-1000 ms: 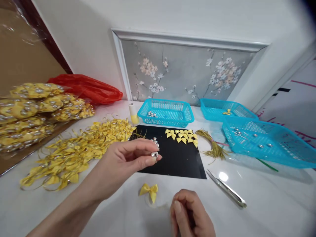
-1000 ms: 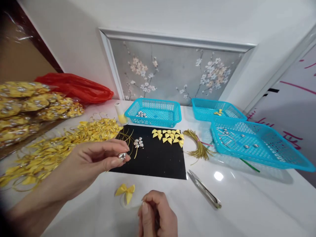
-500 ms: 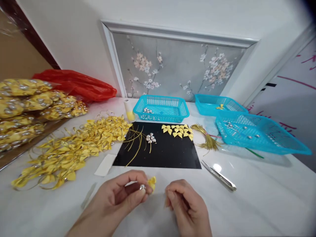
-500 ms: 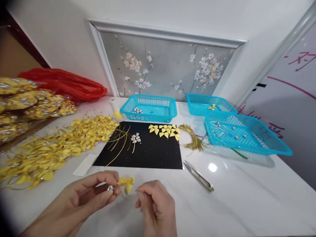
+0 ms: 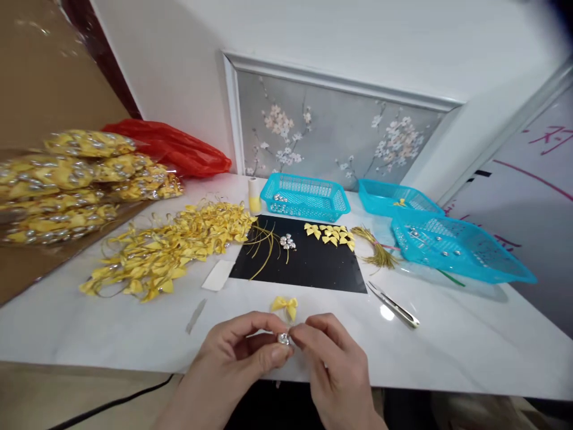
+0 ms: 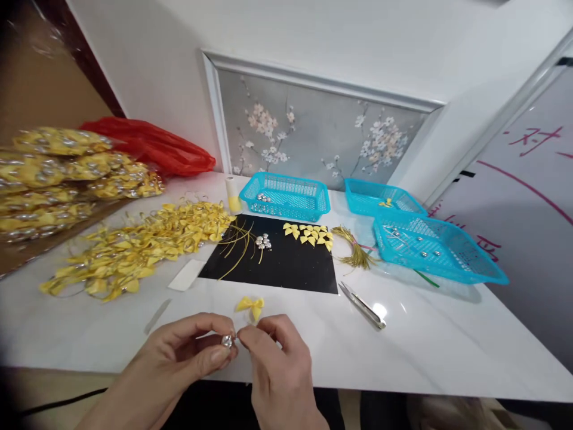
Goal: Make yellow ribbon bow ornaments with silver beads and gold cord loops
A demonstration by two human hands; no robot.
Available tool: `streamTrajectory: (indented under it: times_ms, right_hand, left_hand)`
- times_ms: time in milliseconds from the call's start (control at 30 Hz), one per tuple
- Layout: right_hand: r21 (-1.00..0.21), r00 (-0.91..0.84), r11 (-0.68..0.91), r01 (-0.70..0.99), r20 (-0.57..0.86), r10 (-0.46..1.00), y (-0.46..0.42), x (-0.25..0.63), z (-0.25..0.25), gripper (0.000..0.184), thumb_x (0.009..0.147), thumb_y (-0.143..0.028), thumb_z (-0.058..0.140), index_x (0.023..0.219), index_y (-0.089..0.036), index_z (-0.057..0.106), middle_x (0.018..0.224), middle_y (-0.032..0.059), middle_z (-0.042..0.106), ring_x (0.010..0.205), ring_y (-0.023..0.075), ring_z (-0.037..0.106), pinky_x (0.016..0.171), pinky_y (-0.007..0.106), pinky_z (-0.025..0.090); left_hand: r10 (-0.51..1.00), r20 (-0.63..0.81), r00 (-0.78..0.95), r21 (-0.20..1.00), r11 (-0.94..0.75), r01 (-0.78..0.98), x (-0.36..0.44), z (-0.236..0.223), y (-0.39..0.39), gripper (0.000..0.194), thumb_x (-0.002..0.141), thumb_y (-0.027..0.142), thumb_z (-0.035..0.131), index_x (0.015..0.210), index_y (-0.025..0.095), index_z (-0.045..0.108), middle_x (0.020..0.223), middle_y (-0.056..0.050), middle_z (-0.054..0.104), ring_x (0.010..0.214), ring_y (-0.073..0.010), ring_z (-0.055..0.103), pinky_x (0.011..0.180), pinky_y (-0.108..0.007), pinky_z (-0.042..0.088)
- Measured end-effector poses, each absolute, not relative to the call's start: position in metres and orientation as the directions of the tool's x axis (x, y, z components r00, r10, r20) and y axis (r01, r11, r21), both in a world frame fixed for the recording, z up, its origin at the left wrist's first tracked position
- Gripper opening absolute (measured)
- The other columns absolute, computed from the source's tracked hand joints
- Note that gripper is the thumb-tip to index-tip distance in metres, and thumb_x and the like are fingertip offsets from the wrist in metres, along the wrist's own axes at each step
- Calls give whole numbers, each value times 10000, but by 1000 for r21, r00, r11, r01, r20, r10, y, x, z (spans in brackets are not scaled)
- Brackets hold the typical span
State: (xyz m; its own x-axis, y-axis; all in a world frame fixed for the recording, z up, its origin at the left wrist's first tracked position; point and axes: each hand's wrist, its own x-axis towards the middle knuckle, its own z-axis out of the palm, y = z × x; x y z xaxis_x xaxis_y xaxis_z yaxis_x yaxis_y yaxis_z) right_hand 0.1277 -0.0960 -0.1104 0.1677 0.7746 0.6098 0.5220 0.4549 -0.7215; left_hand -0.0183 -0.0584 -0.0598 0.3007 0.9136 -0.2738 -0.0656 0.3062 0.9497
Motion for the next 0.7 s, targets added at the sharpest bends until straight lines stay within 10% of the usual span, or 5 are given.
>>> streamTrajectory:
  times_ms: [700]
  right_hand:
    - [-684,130,445,578,616,777,-109,116,-119,237,957,-132,474,1091,-253,627,842,21,697,780,160,701,675,222,535]
  left_hand:
    - [951,-68,302,996,50,67,-17,-74,-62,84,712,173,724,742,242,688,717,21,709,722,-192,682,678,-257,550]
